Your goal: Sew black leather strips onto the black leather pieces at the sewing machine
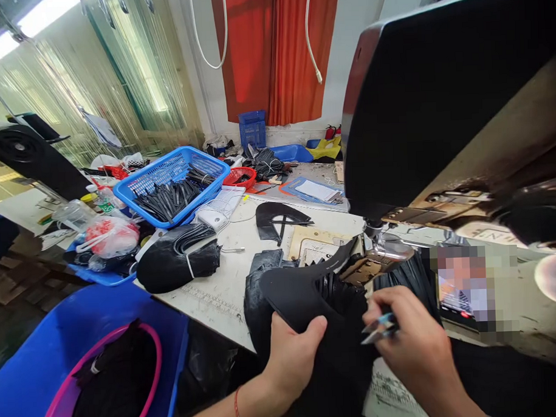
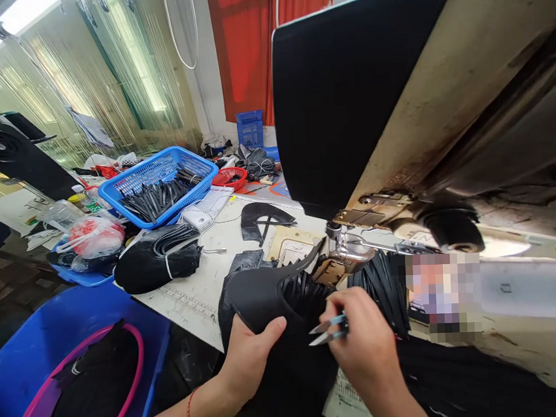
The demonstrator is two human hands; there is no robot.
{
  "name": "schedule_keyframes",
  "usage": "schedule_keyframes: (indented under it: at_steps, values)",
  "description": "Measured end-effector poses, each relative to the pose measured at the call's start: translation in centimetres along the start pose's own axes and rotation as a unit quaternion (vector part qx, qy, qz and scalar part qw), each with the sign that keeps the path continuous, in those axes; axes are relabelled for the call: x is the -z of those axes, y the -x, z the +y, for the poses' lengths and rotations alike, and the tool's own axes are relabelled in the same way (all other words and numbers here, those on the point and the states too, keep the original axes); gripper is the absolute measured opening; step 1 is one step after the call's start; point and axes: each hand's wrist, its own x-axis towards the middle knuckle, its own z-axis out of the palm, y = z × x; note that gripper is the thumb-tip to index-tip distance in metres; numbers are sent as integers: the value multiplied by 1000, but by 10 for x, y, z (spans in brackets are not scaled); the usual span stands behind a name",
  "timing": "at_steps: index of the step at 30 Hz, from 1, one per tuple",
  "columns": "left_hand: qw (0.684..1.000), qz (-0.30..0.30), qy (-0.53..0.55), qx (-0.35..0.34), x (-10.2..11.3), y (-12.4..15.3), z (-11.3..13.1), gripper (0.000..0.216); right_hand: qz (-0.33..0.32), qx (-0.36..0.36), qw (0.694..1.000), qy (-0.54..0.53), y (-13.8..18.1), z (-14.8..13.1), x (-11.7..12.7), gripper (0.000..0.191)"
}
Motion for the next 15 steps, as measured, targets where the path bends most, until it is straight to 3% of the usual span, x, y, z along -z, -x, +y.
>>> schedule_keyframes:
  at_steps: [3,6,10,15]
  values:
    - [1000,-12,23,5,4,0,-1,29,-18,-48,997,-51,-4,4,7,9]
    - [999,-34,11,-1,3,-1,2,25,-65,31,994,-88,-8,-3,9,7]
    - [999,-30,-25,-23,0,-1,7,23,-85,144,986,-22,-7,-15,3,22]
    - [997,-29,-65,-35,3,1,2,22,-82,194,975,65,-7,-23,-7,14]
